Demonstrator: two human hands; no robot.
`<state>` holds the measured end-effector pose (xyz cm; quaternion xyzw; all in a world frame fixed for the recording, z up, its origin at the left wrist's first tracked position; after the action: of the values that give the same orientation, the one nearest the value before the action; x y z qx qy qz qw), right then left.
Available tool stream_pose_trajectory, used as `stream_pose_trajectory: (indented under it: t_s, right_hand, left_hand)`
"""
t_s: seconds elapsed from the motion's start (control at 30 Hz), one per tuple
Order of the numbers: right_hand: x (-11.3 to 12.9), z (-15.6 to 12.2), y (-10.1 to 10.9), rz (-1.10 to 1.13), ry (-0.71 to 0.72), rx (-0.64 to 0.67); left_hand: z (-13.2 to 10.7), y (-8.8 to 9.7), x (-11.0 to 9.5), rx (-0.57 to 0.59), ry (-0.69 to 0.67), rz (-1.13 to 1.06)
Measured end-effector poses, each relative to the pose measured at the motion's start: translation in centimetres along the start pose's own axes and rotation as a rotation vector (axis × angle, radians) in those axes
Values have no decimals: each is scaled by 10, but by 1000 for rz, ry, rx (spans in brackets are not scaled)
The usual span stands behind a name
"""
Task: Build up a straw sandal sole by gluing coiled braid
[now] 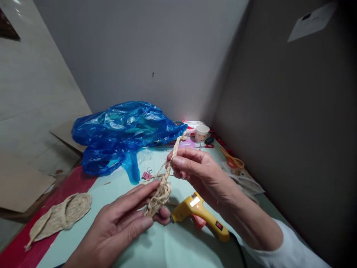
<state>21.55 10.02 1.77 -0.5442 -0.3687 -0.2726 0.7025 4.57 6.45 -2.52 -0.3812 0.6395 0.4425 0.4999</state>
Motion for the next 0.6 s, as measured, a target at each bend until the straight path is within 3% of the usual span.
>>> stream_pose_trajectory:
  t_s: [0.4,0.6]
  right_hand:
    - [27,-18,-11,-193,316,-1]
    - [39,-29,-20,-481,491,-12]
  left_hand:
    - [-1,4,4,-49,72,-7]
    - [0,4,3,-33,101,-72]
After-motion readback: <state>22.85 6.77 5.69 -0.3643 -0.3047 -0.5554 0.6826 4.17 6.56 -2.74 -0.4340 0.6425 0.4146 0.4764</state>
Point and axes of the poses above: each hand's wrist, its own z-axis towards the middle knuckle, its own y-axis out of the back of the hand, x = y × z, the point moved 8 cm from there along z, towards the middle knuckle, and after that the axes turned 15 degrees about z, right-handed, at the moved point
